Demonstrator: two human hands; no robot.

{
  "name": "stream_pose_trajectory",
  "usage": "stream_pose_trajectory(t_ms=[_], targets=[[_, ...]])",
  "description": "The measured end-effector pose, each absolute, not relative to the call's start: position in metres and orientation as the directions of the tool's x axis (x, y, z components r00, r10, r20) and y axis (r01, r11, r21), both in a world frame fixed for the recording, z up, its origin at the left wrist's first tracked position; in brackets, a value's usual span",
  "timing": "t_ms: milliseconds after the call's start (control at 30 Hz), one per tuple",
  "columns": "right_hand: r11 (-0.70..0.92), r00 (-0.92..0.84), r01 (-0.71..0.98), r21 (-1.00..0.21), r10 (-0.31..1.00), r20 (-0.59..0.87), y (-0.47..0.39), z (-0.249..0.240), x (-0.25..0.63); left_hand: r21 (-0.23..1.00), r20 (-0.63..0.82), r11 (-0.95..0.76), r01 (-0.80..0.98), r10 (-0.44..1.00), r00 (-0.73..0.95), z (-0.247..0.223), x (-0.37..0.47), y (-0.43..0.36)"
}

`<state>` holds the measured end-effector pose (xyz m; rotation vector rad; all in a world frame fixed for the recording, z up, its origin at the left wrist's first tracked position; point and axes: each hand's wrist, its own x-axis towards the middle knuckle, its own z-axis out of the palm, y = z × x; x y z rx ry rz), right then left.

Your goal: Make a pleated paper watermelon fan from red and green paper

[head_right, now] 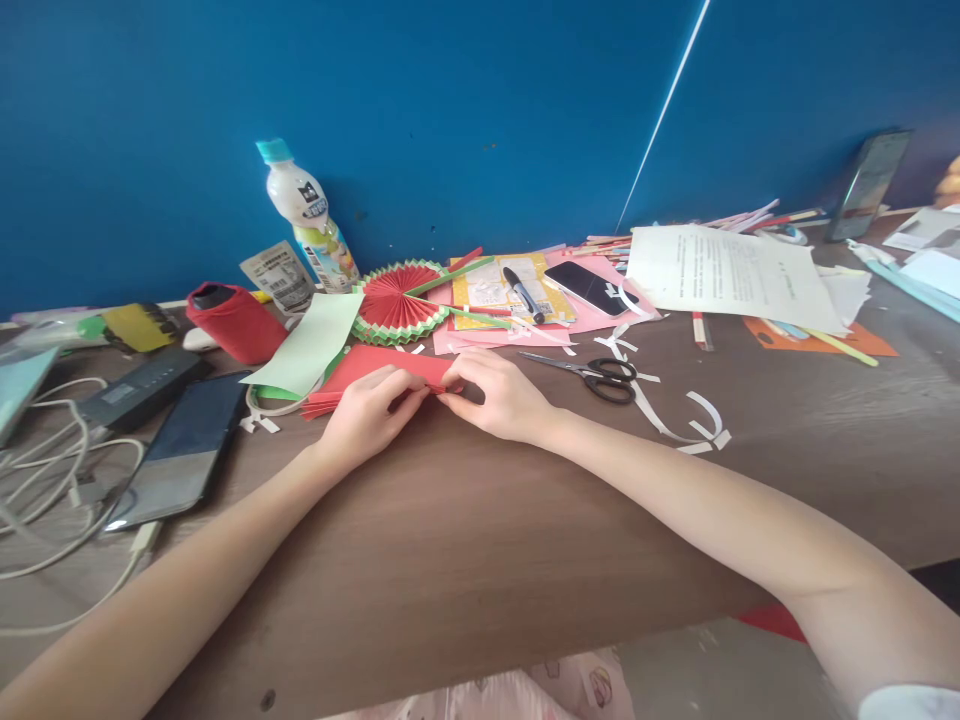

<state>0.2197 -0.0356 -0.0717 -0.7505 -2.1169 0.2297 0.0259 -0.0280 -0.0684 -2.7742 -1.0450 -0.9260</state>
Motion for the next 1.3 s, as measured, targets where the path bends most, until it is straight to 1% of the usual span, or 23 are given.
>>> stream_pose_trajectory(t_ms=[167,267,333,400,500,533,600,767,900,967,1133,1300], targets=[[0.785,-0.494,0.443,-0.432,0.616,0.613,-0.0350,-0.0738,0.2211,0.243,0.533,-0.747,0.619,0.636,0.557,-0.0671,0.0257,-0.0297],[0.789,-0.500,0.439,-0.429,0.611,0.613,-0.0344,-0.0746,0.2213,0.246,0.531,-0.746,0.618,0.638,0.558,-0.0669,0.0261,-0.0297],[0.793,-0.492,0.430,-0.433,0.607,0.624,-0.0342,-0.0750,0.2212,0.226,0.554,-0.756,0.615,0.619,0.557,-0.0669,0.0263,-0.0291],[0.789,-0.485,0.427,-0.442,0.612,0.625,-0.0341,-0.0751,0.2210,0.145,0.582,-0.778,0.612,0.567,0.583,-0.0669,0.0263,-0.0284],[0.786,-0.483,0.427,-0.447,0.616,0.622,-0.0340,-0.0751,0.2206,-0.041,0.593,-0.799,0.600,0.463,0.658,-0.0663,0.0261,-0.0278],[0.788,-0.482,0.425,-0.444,0.613,0.626,-0.0339,-0.0751,0.2205,-0.079,0.597,-0.802,0.592,0.438,0.672,-0.0660,0.0261,-0.0279],[0.795,-0.482,0.424,-0.435,0.604,0.634,-0.0338,-0.0751,0.2204,-0.099,0.607,-0.812,0.575,0.408,0.682,-0.0658,0.0263,-0.0284],[0.798,-0.485,0.431,-0.422,0.599,0.637,-0.0332,-0.0755,0.2212,-0.065,0.638,-0.834,0.548,0.387,0.665,-0.0678,0.0271,-0.0290],[0.800,-0.486,0.430,-0.419,0.596,0.639,-0.0326,-0.0756,0.2216,0.027,0.620,-0.825,0.564,0.457,0.638,-0.0693,0.0272,-0.0286],[0.804,-0.486,0.427,-0.415,0.591,0.644,-0.0327,-0.0755,0.2214,0.054,0.621,-0.823,0.566,0.472,0.626,-0.0694,0.0274,-0.0289],[0.816,-0.495,0.411,-0.406,0.574,0.652,-0.0334,-0.0746,0.2208,0.048,0.635,-0.825,0.563,0.460,0.620,-0.0690,0.0280,-0.0302],[0.804,-0.491,0.413,-0.427,0.592,0.639,-0.0344,-0.0729,0.2204,0.071,0.614,-0.819,0.570,0.486,0.622,-0.0687,0.0282,-0.0306]])
